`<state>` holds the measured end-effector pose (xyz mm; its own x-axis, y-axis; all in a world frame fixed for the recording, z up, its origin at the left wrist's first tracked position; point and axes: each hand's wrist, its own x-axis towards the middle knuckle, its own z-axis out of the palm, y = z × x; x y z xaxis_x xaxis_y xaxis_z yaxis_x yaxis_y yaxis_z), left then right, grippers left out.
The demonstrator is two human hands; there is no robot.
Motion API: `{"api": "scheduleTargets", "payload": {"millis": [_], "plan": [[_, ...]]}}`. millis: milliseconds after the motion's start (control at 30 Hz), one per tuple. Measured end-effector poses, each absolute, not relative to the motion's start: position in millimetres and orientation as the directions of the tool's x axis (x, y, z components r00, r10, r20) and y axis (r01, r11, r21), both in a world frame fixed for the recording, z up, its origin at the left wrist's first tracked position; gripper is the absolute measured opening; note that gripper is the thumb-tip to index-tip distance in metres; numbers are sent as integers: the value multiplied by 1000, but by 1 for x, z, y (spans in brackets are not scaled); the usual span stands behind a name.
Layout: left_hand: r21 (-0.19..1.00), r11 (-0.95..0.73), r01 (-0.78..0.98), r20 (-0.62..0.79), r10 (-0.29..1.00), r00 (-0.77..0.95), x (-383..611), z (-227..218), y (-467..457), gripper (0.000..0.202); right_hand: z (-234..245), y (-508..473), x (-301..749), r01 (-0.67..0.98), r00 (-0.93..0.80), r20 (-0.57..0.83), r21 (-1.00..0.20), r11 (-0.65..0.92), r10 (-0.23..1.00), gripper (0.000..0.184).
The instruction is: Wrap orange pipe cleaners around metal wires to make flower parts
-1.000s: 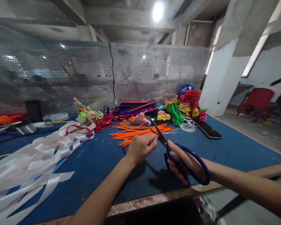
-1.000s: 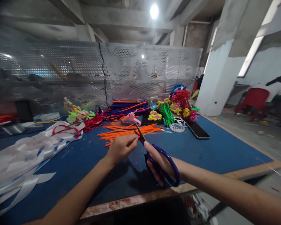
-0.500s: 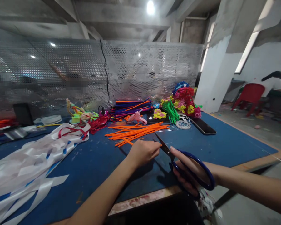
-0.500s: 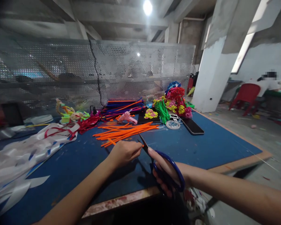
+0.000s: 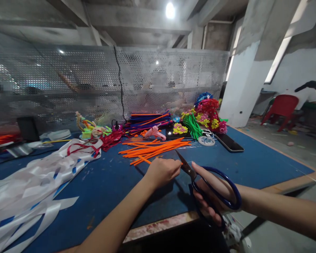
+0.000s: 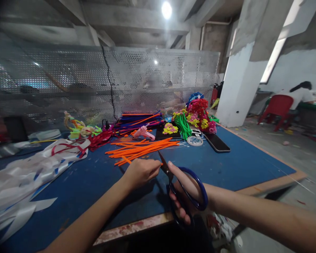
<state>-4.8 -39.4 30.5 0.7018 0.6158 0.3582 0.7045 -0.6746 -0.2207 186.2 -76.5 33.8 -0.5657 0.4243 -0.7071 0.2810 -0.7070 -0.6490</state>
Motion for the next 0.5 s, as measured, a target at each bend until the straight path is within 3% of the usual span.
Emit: {"api": "scheduleTargets", "payload": {"millis": [333,500], "plan": [[-256,-710,656,274,597,754,0,16,-39,11,24,-89,187,214,-574,-712,-607,-765,404,77],[-281,-703,653,237,608,758,5,15,-42,14,17,-91,190,15,-548,-725,-507,-862,417,67]]}}
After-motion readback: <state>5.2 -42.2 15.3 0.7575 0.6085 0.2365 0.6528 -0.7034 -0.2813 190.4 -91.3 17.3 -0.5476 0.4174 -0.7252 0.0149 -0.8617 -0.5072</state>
